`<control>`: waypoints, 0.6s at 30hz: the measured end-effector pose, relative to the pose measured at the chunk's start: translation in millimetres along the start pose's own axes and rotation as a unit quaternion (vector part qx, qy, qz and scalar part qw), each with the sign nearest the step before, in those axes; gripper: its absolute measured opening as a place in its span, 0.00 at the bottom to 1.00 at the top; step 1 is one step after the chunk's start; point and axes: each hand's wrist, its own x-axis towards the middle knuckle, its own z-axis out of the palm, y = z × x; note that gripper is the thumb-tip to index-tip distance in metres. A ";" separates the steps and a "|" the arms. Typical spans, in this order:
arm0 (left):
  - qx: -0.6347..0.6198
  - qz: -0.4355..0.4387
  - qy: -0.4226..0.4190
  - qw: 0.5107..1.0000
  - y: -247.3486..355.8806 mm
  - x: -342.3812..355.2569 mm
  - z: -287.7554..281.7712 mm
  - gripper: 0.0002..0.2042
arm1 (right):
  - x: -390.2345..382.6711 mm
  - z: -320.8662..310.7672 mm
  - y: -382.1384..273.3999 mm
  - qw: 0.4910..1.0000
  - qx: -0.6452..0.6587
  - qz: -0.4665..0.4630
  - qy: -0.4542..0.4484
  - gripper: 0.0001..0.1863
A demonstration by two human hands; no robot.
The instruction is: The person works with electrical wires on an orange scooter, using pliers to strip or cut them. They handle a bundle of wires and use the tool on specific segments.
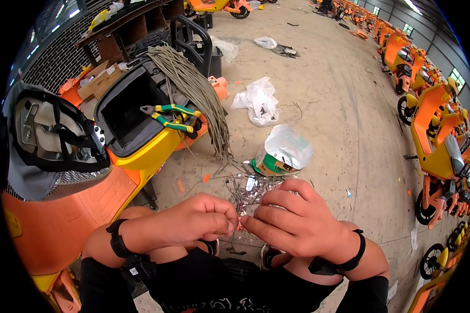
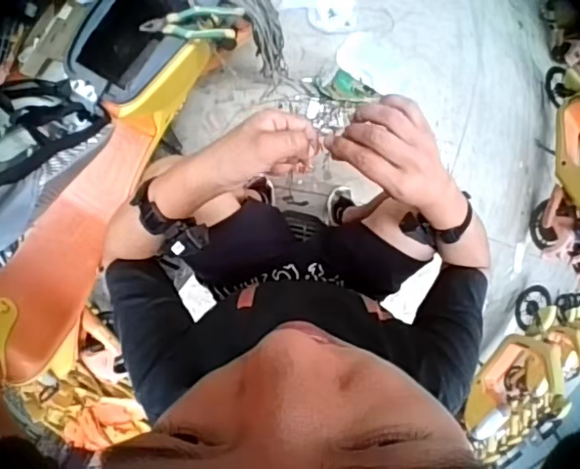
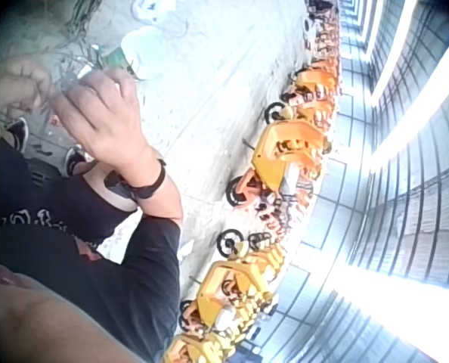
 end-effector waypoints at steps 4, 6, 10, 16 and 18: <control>-0.009 0.002 -0.004 1.000 -3.3 0.3 -1.7 0.10 | 0.3 0.8 -1.7 1.000 0.003 0.004 0.012 0.16; 0.013 0.020 0.001 1.000 -5.0 0.5 -3.3 0.10 | 0.9 2.0 -1.4 1.000 0.003 0.005 0.015 0.15; 0.146 0.093 0.060 0.983 -5.3 -1.3 -1.4 0.07 | -0.5 7.8 2.1 0.982 0.157 0.104 -0.007 0.09; 0.540 0.336 0.162 0.755 -11.1 -3.0 4.6 0.06 | -4.2 16.7 -8.6 0.705 0.508 0.487 -0.090 0.11; 0.630 0.394 0.171 0.647 -14.0 -0.4 4.6 0.08 | -4.4 21.2 -8.2 0.556 0.607 0.563 -0.072 0.14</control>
